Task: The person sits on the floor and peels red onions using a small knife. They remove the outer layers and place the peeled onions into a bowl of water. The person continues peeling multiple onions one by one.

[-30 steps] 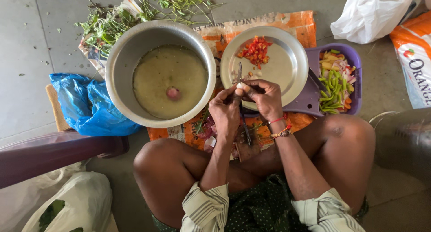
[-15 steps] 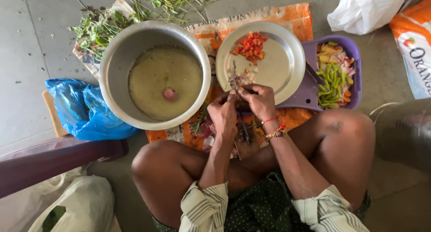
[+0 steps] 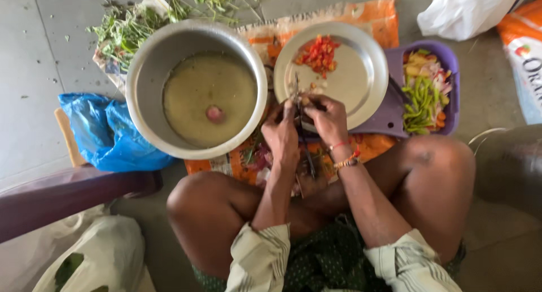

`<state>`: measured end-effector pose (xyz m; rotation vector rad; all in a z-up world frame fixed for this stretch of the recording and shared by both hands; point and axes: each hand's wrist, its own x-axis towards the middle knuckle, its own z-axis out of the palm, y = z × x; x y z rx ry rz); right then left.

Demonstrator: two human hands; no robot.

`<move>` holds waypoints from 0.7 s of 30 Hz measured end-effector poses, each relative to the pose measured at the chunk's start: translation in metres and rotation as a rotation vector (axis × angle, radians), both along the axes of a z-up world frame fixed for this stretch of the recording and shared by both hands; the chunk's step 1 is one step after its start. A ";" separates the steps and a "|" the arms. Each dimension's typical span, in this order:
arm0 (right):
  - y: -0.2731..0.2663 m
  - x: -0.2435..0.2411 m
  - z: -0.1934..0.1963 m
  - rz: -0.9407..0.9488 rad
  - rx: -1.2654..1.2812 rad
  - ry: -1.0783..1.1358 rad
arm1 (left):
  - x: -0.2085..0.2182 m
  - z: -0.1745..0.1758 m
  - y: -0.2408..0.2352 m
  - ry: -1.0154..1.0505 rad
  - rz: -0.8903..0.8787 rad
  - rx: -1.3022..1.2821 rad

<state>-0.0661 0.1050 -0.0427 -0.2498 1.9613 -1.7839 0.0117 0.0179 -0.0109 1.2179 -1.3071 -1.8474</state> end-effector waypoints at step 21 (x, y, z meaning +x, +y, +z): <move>0.023 0.031 0.070 0.078 -0.513 -0.328 | 0.029 0.031 0.015 0.456 -0.073 0.176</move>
